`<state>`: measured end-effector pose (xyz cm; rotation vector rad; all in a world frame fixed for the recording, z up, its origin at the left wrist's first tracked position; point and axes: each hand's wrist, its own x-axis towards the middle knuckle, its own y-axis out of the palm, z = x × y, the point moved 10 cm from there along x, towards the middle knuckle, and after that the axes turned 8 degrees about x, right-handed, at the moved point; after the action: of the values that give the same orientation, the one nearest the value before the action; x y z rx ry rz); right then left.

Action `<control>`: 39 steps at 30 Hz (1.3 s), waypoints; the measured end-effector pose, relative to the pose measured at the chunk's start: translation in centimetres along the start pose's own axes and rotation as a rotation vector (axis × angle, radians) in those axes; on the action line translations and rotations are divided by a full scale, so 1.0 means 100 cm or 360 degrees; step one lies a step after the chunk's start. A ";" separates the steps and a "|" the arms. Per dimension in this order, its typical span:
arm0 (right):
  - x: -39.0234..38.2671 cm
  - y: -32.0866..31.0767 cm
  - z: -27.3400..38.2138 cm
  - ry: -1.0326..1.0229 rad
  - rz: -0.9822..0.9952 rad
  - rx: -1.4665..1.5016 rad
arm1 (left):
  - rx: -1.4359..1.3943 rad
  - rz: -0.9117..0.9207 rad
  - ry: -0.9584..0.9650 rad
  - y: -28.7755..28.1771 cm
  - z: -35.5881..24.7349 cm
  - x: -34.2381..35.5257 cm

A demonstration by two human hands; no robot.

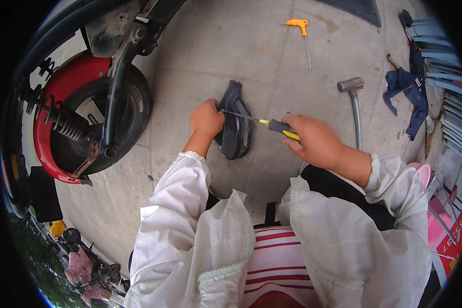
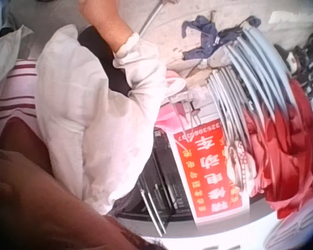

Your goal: The person uses a screwdriver to remove screws from a black plastic scooter part, then reattaches the part to the scooter frame and tightens the screws.

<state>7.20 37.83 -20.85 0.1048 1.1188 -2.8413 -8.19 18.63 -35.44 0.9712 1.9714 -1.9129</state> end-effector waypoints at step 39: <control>-0.030 0.065 -0.040 0.2012 0.0690 0.1589 | -0.0096 -0.0021 0.0069 0.010 0.012 0.006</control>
<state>10.95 35.99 -27.96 2.0081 -0.4701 -2.4037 -8.38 17.58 -36.77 0.9943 2.0515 -1.8430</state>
